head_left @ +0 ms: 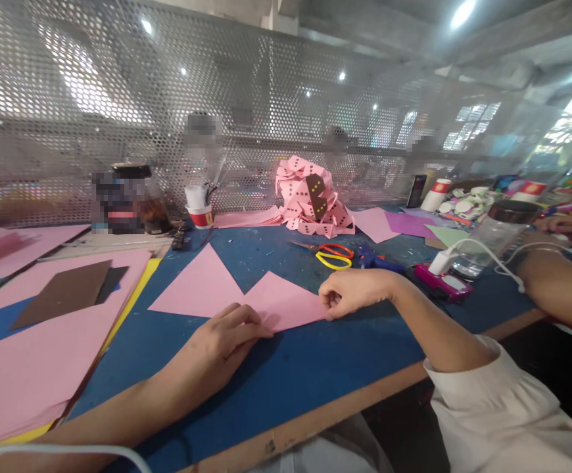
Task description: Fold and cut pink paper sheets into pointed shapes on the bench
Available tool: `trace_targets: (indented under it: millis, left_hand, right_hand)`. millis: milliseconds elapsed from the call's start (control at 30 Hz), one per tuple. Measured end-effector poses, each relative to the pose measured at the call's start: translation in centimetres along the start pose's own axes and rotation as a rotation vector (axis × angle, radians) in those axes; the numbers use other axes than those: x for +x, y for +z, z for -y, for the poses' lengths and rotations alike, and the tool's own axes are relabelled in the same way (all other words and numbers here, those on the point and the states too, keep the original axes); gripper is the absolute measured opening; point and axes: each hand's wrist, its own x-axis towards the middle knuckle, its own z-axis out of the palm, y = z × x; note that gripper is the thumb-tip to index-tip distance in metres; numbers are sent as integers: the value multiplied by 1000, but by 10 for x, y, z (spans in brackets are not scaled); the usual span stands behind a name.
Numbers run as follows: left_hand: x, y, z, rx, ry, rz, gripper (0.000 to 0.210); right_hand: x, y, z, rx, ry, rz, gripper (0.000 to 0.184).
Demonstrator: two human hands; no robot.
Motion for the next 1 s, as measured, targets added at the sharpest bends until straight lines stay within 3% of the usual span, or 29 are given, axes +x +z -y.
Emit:
trace_targets:
  millis: [133, 267, 367, 733, 1000]
  left_hand:
    - [0, 0, 0, -11, -10, 10, 32]
    - [-2, 2, 1, -20, -14, 10, 30]
    - [-2, 2, 0, -26, -31, 13, 30]
    - [0, 1, -3, -13, -28, -17, 29]
    - [-1, 2, -1, 38, 1, 25, 30]
  right_hand:
    - [2, 5, 17, 62, -97, -30, 28]
    - [18, 24, 39, 89, -206, -233, 25]
    - [29, 38, 46, 93, -239, -311, 18]
    - [41, 57, 54, 13, -175, -491, 5]
    - [46, 64, 59, -31, -120, -562, 11]
